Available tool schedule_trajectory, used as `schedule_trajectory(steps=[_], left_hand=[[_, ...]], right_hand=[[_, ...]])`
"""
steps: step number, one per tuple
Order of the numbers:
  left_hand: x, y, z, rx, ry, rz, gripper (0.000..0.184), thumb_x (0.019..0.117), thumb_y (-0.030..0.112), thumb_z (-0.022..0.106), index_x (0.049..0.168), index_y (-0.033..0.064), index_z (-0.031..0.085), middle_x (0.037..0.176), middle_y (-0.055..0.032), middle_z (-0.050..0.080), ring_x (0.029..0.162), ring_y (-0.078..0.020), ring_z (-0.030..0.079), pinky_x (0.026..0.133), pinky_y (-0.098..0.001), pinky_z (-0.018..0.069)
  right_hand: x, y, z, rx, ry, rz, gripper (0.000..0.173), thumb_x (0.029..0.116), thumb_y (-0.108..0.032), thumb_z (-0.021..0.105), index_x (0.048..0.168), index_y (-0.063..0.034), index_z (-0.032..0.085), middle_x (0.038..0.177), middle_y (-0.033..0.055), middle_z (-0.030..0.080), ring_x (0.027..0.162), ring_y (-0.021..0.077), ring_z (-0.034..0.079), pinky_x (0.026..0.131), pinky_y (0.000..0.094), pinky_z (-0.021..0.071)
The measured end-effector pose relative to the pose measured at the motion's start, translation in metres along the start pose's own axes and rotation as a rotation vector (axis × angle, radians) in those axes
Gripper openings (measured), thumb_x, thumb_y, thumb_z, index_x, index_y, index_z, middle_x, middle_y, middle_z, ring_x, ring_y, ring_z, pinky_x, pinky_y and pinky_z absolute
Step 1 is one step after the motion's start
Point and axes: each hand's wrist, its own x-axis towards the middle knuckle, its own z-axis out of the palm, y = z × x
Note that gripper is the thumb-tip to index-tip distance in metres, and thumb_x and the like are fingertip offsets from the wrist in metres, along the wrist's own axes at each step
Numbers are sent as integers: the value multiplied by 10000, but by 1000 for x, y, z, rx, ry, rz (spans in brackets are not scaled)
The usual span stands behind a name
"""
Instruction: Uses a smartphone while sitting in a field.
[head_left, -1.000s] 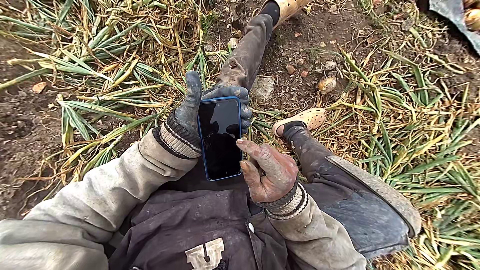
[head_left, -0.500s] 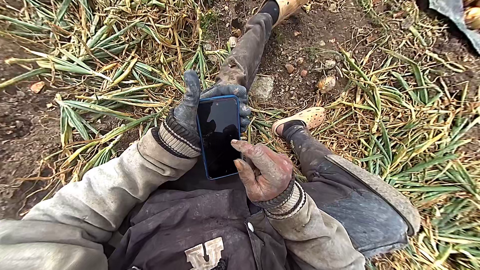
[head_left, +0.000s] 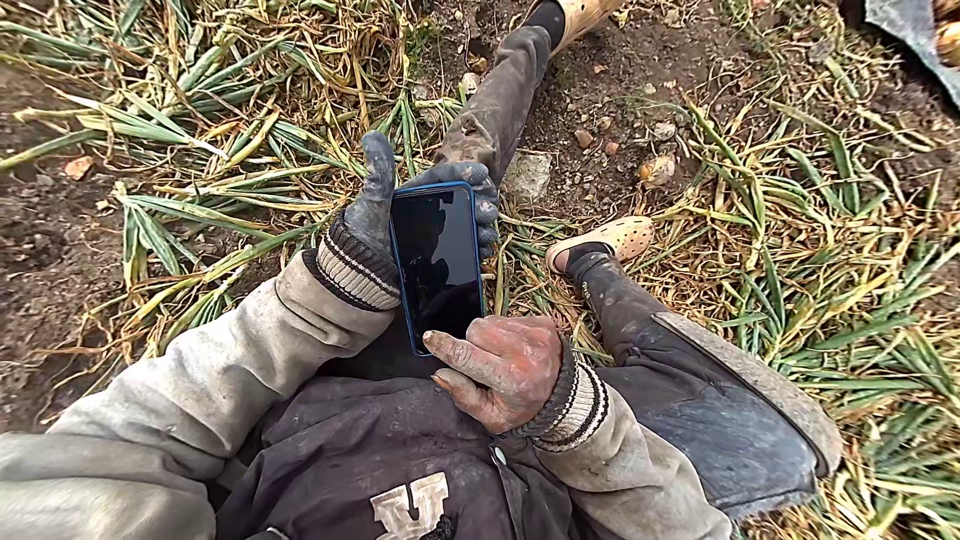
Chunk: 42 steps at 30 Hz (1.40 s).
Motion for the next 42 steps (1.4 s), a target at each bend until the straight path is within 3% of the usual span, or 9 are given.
schedule_trajectory(steps=[4,9,13,17,24,27,32,36,42], left_hand=[[2,-1,-8,-12,-73,-11,1026,806,921,384,1336,65,584,1126,-182,671,994,-311,680,865,-476,590],[1,-1,-1,-62,-8,-35,1005,835,911,303,1295,71,610,1075,-176,677,967,-311,683,838,-479,594],[1,-1,-3,-67,-33,-15,1031,833,916,284,1309,55,592,1115,-190,665,988,-317,674,851,-474,588],[2,-3,-8,-72,-56,-26,1030,833,916,290,1312,59,603,1118,-195,674,990,-319,682,860,-482,593],[-3,-2,-29,22,44,-113,907,911,844,289,1280,82,616,1139,-184,684,1021,-299,692,874,-469,602],[-3,2,-36,314,241,-62,841,1039,652,77,1236,46,626,1121,-159,706,1030,-252,700,884,-422,606],[-2,11,-49,623,421,-47,769,1079,553,66,1199,71,653,1049,-87,764,979,-192,737,860,-369,612],[-7,11,-59,742,341,-3,753,1066,576,102,1250,61,621,1091,-87,755,1022,-197,721,901,-376,594],[-11,12,-53,785,154,113,856,993,747,262,1321,28,591,1122,-126,746,1050,-248,719,931,-427,599]], right_hand=[[1,-1,1,-96,-83,30,356,991,-374,541,1129,-172,800,645,-8,569,554,130,555,455,288,426],[1,4,-4,82,171,113,337,972,-321,593,1103,-84,793,652,16,596,559,97,544,490,261,451],[-2,24,-8,268,340,420,297,1006,-217,578,1103,27,716,794,32,677,579,23,532,508,193,476],[-9,32,-2,626,146,769,278,1040,-220,503,1146,-42,689,750,12,659,448,59,435,398,238,382],[-6,34,25,912,-74,905,223,1014,-254,515,1002,-79,652,589,-32,465,427,53,371,412,237,346],[-6,30,30,890,-144,1016,247,1035,-277,520,1131,-90,650,609,5,532,415,81,382,402,257,352],[2,23,28,813,-213,1106,284,1067,-258,516,1255,-78,629,709,47,618,456,108,406,444,291,373],[2,30,32,772,-248,1111,301,1057,-277,526,1254,-86,649,759,38,624,507,104,426,504,316,400],[-5,32,28,783,-185,1041,284,1039,-337,535,1017,-112,707,607,12,496,447,104,378,442,304,356]])
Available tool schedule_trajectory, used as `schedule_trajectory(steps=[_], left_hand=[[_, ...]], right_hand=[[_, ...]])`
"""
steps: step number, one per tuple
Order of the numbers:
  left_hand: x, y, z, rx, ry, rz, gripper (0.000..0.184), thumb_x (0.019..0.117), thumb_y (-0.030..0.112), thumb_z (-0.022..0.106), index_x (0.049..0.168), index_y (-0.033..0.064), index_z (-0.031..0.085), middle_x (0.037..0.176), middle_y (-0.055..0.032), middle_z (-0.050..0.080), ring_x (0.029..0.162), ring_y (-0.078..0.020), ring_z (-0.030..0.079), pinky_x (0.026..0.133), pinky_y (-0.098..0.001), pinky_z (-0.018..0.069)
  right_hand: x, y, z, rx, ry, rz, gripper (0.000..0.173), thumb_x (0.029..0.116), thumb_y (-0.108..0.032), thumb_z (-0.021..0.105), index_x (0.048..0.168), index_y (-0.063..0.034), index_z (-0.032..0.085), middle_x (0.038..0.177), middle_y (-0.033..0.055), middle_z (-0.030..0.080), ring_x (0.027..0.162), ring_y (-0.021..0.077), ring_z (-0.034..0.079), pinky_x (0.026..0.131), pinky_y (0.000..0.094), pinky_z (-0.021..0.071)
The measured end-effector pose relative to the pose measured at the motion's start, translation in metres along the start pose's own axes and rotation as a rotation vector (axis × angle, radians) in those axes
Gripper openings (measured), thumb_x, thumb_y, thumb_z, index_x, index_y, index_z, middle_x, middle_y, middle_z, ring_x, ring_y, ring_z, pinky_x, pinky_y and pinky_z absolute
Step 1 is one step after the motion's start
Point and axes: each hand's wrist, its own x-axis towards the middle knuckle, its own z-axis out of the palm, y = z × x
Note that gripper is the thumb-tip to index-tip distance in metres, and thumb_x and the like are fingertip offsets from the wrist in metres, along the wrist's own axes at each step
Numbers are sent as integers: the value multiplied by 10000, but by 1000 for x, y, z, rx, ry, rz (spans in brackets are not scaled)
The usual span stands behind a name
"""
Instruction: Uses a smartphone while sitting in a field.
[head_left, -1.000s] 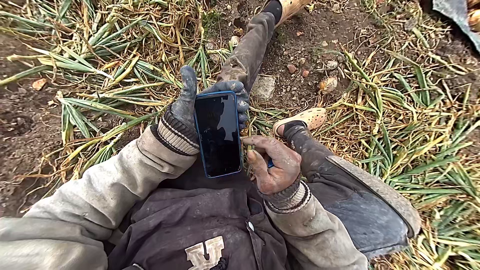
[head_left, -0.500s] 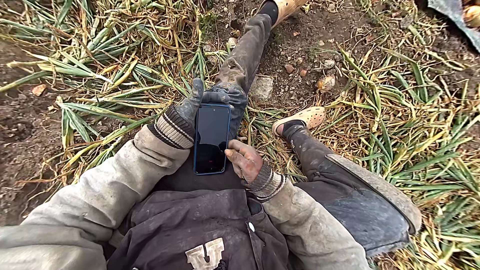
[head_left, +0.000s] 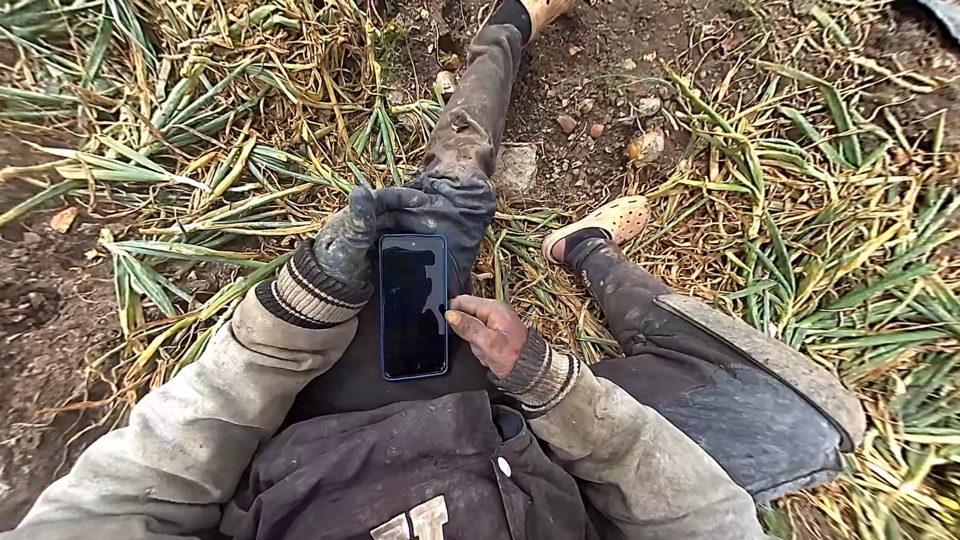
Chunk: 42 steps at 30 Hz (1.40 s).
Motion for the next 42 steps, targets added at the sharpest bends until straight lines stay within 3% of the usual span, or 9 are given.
schedule_trajectory(steps=[3,10,16,18,25,28,32,35,42], left_hand=[[-5,9,5,-105,-66,51,900,925,806,391,1335,30,586,1113,-134,748,1045,-262,722,935,-434,598],[-7,10,8,-92,-181,116,899,946,786,379,1360,8,554,1152,-149,731,1047,-276,724,938,-428,607],[-15,8,-24,128,-2,94,719,1046,627,355,1344,11,578,1162,-145,738,1028,-296,737,930,-458,616],[-29,4,-41,331,157,-8,468,1077,368,410,1316,12,597,1166,-115,730,1020,-244,736,925,-421,620],[-106,-16,-49,535,139,-634,233,1014,139,527,1187,80,670,902,50,705,764,34,641,703,-175,548],[-113,-23,-49,415,225,-503,205,976,157,571,1132,101,691,895,83,717,769,37,660,689,-150,557],[-90,-40,-54,328,112,-187,499,1027,343,539,1438,61,531,1341,-39,640,1179,-99,632,1009,-272,531],[-70,-52,-59,370,48,-138,567,1057,393,473,1496,33,466,1457,-97,565,1315,-153,560,1122,-342,463],[-59,-55,-57,460,225,-132,248,996,277,625,1106,63,683,1202,-56,659,1121,-121,630,960,-301,540]], right_hand=[[-7,-7,-2,93,15,-93,270,1010,-334,554,1073,-114,697,651,6,568,430,85,405,404,263,368],[-4,-11,-7,412,-62,-241,316,974,-243,578,1241,-74,581,753,6,649,439,6,422,384,159,350],[-3,-10,-5,418,-70,-189,394,959,-315,605,1280,-90,565,774,20,652,448,15,404,387,169,328],[-3,-10,-4,434,-69,-185,413,950,-332,616,1279,-89,563,776,18,656,450,12,410,394,166,338],[-2,-9,-1,447,-64,-163,429,944,-340,632,1282,-89,549,774,8,650,456,7,413,402,158,338],[-2,-12,0,440,-63,-154,428,941,-344,640,1274,-89,555,774,4,645,463,6,421,407,157,346],[-2,-13,-2,428,-77,-139,446,943,-358,631,1292,-92,552,801,21,662,463,23,426,400,167,345],[0,-12,-1,431,-69,-153,449,948,-366,632,1293,-95,540,793,13,660,460,12,425,401,160,347],[1,-13,0,444,-60,-148,458,941,-357,645,1295,-87,538,789,15,660,461,13,423,401,161,342]])
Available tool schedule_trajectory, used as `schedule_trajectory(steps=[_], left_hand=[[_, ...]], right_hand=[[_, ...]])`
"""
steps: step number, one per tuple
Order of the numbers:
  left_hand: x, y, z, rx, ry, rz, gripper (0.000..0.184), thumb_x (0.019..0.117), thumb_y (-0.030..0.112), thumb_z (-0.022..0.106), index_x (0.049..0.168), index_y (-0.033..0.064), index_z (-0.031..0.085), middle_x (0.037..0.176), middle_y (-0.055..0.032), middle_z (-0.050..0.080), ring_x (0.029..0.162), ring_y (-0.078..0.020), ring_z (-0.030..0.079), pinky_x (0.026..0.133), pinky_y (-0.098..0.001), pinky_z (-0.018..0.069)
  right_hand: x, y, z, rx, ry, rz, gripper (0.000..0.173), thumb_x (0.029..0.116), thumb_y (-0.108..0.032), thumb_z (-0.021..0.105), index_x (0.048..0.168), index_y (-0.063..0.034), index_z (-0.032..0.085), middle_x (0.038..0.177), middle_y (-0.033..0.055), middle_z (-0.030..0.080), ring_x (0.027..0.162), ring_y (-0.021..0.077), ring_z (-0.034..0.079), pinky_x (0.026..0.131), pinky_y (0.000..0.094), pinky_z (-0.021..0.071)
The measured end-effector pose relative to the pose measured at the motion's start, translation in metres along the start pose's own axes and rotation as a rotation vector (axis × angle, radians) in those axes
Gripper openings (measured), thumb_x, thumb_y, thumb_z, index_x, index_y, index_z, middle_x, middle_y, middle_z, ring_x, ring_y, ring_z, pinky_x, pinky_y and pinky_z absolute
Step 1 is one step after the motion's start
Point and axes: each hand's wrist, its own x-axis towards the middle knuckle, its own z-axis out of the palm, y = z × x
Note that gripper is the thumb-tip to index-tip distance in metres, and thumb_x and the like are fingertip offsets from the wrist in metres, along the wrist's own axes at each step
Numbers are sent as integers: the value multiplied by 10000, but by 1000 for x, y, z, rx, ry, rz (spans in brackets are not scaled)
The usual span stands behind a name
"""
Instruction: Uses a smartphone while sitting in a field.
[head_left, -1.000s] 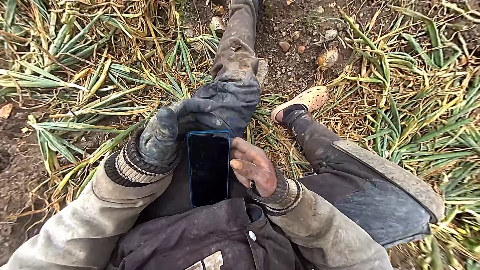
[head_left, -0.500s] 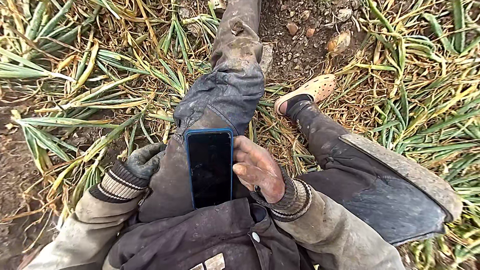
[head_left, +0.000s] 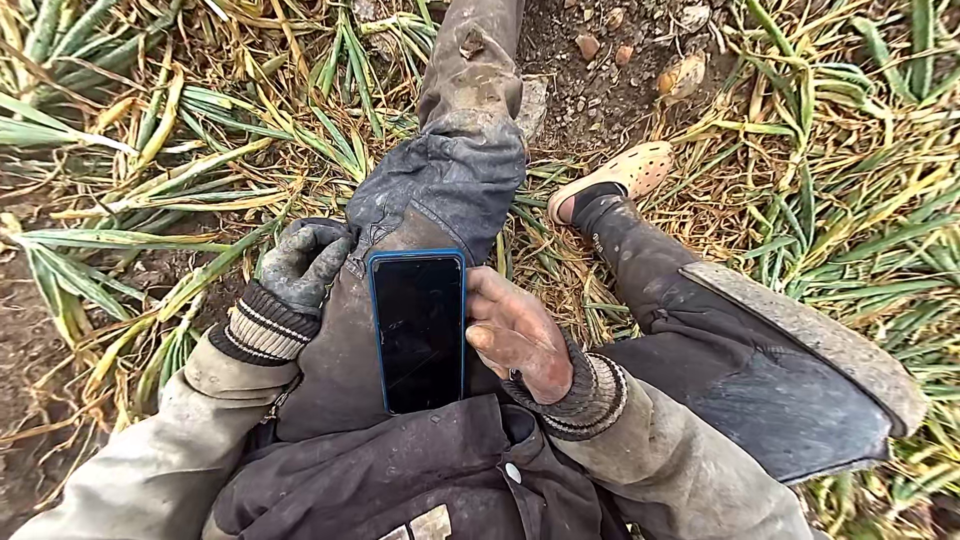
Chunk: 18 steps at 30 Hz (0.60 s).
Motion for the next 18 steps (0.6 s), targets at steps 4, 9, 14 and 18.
schedule_trajectory(steps=[4,9,14,18], left_hand=[[-6,13,1,44,6,-142,195,1008,305,615,1056,134,696,941,82,688,843,27,642,758,-175,542],[-6,15,4,47,-55,-330,208,1037,204,542,1153,76,658,974,77,678,876,75,621,810,-137,522],[-6,15,3,52,-53,-341,222,1048,201,551,1188,70,663,1015,50,691,898,56,626,826,-158,522],[-22,26,-6,72,3,-47,297,1008,217,566,1231,43,657,1162,-44,710,1046,-76,676,927,-264,567]], right_hand=[[1,-1,-1,-17,-14,3,448,943,-336,628,1298,-81,528,803,20,663,464,20,434,396,165,350],[1,6,-2,142,-69,43,418,923,-285,635,1284,-131,489,841,21,680,450,-2,422,393,145,335],[0,16,-6,275,-164,151,459,894,-221,632,1329,-108,538,938,62,694,449,0,415,394,155,355],[-9,16,-3,116,-203,220,527,839,-163,679,1342,-80,545,1034,27,719,810,47,676,726,232,586]])
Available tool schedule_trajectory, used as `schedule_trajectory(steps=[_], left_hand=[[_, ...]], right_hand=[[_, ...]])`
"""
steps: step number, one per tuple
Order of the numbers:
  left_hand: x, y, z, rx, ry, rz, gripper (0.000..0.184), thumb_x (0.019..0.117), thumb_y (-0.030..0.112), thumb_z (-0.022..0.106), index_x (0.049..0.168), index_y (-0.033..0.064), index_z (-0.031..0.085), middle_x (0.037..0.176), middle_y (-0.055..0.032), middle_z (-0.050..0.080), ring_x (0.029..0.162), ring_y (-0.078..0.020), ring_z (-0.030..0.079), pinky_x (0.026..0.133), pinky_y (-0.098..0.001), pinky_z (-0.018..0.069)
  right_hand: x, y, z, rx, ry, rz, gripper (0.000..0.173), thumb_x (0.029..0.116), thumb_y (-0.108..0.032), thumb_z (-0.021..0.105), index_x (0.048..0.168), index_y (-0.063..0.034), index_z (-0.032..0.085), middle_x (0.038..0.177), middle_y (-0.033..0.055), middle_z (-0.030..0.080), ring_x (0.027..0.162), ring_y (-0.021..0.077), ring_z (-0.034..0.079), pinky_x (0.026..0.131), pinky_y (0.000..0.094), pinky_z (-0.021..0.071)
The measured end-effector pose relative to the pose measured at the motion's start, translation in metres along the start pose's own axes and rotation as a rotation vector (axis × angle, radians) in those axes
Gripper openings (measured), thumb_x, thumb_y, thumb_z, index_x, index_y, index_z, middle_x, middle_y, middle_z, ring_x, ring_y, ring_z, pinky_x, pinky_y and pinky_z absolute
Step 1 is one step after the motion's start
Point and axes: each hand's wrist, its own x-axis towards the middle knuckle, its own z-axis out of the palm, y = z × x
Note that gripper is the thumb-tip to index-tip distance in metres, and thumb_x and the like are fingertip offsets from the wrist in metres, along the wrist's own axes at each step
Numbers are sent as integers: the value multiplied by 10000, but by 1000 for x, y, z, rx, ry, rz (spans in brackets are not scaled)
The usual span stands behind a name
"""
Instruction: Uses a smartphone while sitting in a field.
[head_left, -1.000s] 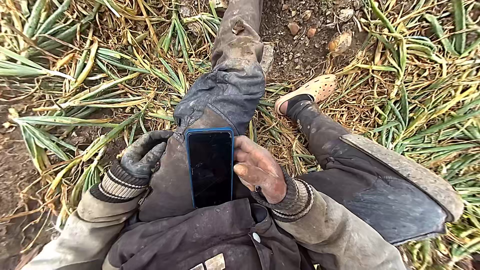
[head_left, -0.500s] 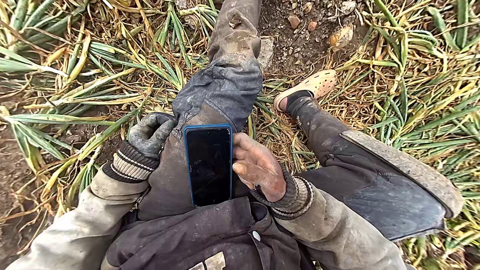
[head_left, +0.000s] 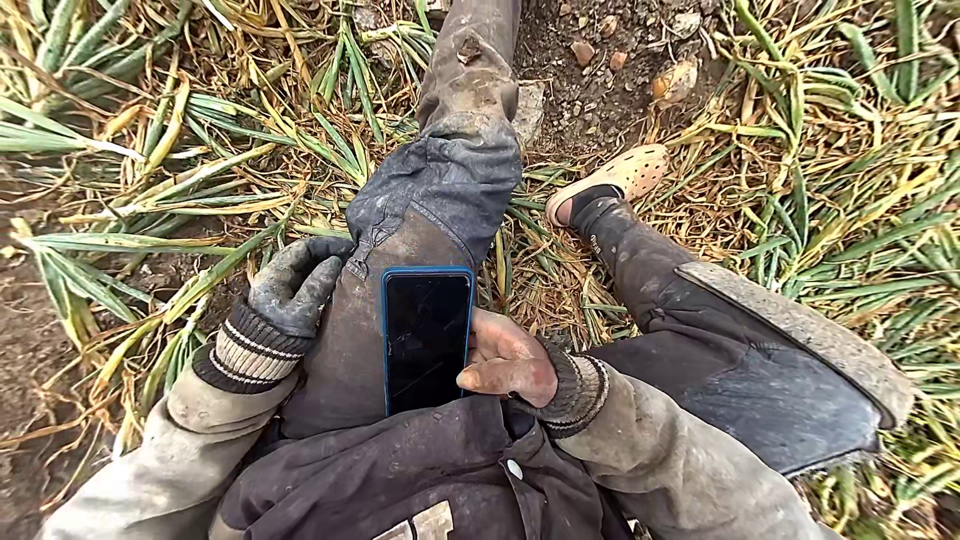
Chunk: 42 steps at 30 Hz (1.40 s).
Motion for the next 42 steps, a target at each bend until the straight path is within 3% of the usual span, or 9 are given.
schedule_trajectory(steps=[2,8,12,16,19,21,25,30,42], left_hand=[[-15,14,-9,98,-19,125,375,945,214,587,1270,35,643,1191,-107,680,1042,-164,671,905,-337,576],[-70,54,-8,545,-242,169,768,764,468,700,1467,192,564,1356,-129,600,1219,-280,578,942,-496,526],[-62,64,1,563,-294,134,1054,601,644,815,1490,151,538,1349,-172,592,1241,-335,557,994,-553,491],[-45,76,12,540,-271,50,1129,557,575,889,1509,109,502,1292,-167,589,1171,-302,567,952,-472,518],[-38,92,20,480,-242,67,1169,601,511,909,1571,103,400,1449,-197,546,1311,-310,548,1060,-484,487],[-31,102,30,349,-209,166,1196,615,493,923,1596,122,350,1515,-153,509,1380,-241,508,1136,-436,451],[-4,137,52,222,-68,493,1150,658,559,905,1566,67,399,1499,-202,510,1352,-252,525,1124,-436,456],[33,205,82,357,170,807,1074,690,692,784,1474,9,513,1293,-271,628,1161,-359,612,978,-519,508],[52,329,142,118,271,1232,980,740,626,785,1485,53,507,1454,-257,521,1324,-302,537,1107,-461,446]], right_hand=[[-5,2,3,-10,-14,50,617,828,-106,689,1404,-53,477,1132,55,713,970,97,714,853,285,608],[-6,17,3,54,-7,-56,743,789,-117,695,1462,-75,385,1187,56,695,1007,119,708,866,310,602],[3,11,11,129,95,-84,605,801,-111,672,1349,-187,429,834,-21,676,496,-5,488,454,166,418],[12,-3,22,144,143,-100,568,902,-135,589,1430,-207,394,774,-9,631,421,17,446,396,169,410],[10,-15,27,182,236,-182,385,962,-345,603,1304,-201,503,705,-23,630,406,13,466,385,160,415],[6,-28,33,181,383,-241,472,918,-579,641,1186,-193,591,721,-40,658,467,-1,520,429,163,451],[-2,-59,37,155,569,-535,722,847,-769,612,1245,-167,619,1016,-74,727,968,25,691,874,278,587],[-30,-117,34,160,633,-862,788,744,-818,653,1172,-157,645,971,-52,740,936,49,707,847,288,598],[-132,-200,6,-296,346,-1398,595,889,-696,619,1259,-236,694,1122,-92,750,1066,-1,686,952,245,563]])
